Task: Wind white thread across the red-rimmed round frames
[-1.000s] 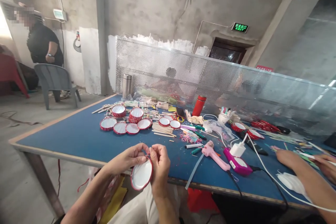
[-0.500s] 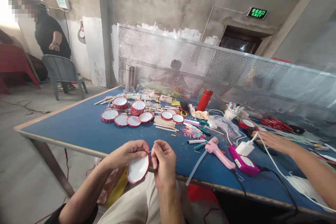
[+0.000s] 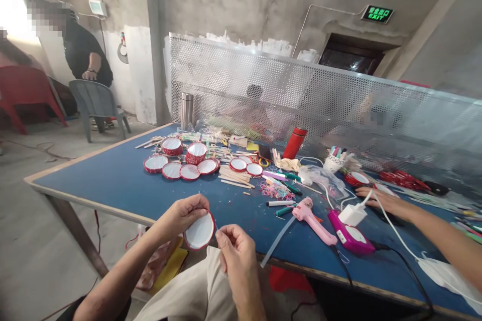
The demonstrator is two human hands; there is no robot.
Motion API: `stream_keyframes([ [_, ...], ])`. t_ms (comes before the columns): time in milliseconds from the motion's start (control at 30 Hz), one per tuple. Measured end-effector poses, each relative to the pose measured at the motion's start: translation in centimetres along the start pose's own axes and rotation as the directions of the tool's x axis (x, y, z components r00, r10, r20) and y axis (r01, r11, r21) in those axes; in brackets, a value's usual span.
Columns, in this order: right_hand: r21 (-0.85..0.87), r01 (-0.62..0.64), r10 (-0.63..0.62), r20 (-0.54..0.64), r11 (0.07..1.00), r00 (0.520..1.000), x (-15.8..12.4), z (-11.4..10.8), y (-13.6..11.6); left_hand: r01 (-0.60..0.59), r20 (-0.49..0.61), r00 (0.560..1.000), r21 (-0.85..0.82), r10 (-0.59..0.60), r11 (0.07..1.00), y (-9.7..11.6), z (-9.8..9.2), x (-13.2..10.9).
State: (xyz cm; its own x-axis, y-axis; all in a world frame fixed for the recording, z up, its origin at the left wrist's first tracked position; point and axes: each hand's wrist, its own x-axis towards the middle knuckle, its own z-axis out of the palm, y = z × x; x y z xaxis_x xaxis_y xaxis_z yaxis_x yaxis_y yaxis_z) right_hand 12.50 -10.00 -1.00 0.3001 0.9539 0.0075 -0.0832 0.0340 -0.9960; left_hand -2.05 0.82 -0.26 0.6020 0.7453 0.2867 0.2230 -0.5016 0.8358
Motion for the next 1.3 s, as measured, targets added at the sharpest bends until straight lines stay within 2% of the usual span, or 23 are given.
stream_keyframes([
  [133, 0.009, 0.109, -0.107, -0.119, 0.994, 0.987, 0.1, 0.3, -0.5, 0.006, -0.057, 0.998, 0.105, 0.000, 0.995, 0.5, 0.5, -0.5],
  [300, -0.265, 0.263, -0.277, -0.015, 0.927, 0.961, -0.5, 1.6, 0.1, 0.072, -0.152, 0.987, 0.120, -0.053, 0.990, 1.4, 0.8, -1.1],
  [433, -0.340, 0.267, -0.310, -0.076, 0.901, 0.948, -1.1, 1.6, 2.0, 0.121, -0.197, 0.976, 0.121, -0.095, 0.985, 1.6, 0.9, -1.1],
  [567, -0.198, 0.191, -0.225, -0.167, 0.961, 0.960, -2.0, 2.4, 2.9, 0.142, -0.263, 0.959, 0.108, -0.110, 0.984, 1.7, 1.2, -0.9],
  [700, 0.021, 0.096, -0.091, -0.160, 0.995, 0.983, -2.6, 4.0, 3.4, 0.176, -0.334, 0.933, 0.100, -0.134, 0.979, 1.8, 1.4, -0.7],
  [833, 0.141, 0.091, -0.070, -0.152, 0.986, 0.986, -2.5, 4.8, 4.1, 0.199, -0.387, 0.910, 0.084, -0.152, 0.976, 1.8, 1.7, -0.7],
  [967, 0.192, 0.083, -0.054, -0.150, 0.978, 0.987, -2.5, 5.2, 4.4, 0.218, -0.401, 0.899, 0.056, -0.178, 0.974, 1.7, 1.9, -0.7],
  [1300, 0.287, 0.088, -0.015, -0.248, 0.954, 0.969, -3.3, 6.4, 3.1, 0.230, -0.445, 0.879, 0.073, -0.175, 0.971, 2.1, 2.1, -0.8],
])
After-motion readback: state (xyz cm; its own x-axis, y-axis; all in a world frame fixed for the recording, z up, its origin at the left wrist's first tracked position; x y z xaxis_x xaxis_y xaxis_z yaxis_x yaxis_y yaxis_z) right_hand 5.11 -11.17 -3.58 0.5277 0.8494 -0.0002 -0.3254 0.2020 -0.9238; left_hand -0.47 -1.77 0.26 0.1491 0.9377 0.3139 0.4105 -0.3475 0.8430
